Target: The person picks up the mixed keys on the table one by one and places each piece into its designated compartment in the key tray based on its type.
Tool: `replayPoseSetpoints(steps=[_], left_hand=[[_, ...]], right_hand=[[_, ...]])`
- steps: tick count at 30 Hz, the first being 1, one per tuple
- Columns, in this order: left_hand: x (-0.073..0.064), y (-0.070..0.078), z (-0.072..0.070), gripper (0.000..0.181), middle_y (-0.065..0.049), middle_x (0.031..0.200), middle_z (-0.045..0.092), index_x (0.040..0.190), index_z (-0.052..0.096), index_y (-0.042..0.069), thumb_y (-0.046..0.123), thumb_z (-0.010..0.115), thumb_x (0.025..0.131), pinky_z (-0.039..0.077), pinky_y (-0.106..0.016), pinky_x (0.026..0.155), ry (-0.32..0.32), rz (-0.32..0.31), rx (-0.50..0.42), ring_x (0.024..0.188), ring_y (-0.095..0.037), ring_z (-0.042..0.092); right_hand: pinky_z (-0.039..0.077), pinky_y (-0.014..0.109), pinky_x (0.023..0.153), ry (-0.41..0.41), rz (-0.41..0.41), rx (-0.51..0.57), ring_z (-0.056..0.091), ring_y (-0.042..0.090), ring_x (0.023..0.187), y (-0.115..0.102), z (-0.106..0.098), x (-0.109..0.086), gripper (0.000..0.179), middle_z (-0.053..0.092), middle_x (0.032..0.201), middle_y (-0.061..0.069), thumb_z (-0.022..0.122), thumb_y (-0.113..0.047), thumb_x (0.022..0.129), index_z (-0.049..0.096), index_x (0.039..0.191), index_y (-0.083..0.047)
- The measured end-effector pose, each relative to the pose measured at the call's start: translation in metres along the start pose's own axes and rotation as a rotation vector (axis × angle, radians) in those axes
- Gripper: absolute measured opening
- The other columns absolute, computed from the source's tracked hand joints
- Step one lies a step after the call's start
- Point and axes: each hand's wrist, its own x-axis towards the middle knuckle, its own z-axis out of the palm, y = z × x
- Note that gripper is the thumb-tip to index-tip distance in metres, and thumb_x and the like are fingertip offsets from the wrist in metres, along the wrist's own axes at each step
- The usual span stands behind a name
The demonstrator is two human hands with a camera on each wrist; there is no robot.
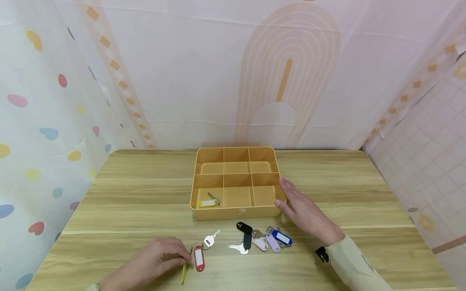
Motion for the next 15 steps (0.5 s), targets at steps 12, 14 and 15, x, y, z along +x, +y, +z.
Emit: replayPoseSetpoints(steps=[12,14,15], left_hand=[[0.006,0.000,-0.011,0.034,0.002,0.096,0.077,0.102,0.078,0.012,-0.010,0.082,0.077,0.054,-0.012,0.082,0.129,0.108,0.067,0.087,-0.009,0.071],[0.008,0.001,-0.014,0.035,0.002,0.096,0.077,0.101,0.077,0.012,-0.011,0.083,0.074,0.054,-0.012,0.082,0.156,0.121,0.076,0.086,-0.009,0.071],[0.009,0.002,-0.015,0.036,0.001,0.096,0.077,0.101,0.077,0.011,-0.012,0.083,0.074,0.054,-0.012,0.082,0.166,0.120,0.080,0.086,-0.009,0.071]], right_hand=[[0.024,0.056,0.122,0.002,0.003,-0.003,0.019,0.036,0.156,0.000,0.000,0.000,0.075,0.014,0.170,0.014,0.041,-0.048,0.111,0.018,0.164,0.000],[0.023,0.056,0.122,0.002,0.003,0.001,0.018,0.036,0.156,0.000,0.000,0.000,0.075,0.014,0.171,0.014,0.042,-0.048,0.111,0.018,0.164,0.000],[0.023,0.056,0.122,0.003,0.001,0.003,0.019,0.036,0.156,0.000,0.000,0.000,0.075,0.014,0.170,0.014,0.042,-0.048,0.111,0.018,0.164,0.000]])
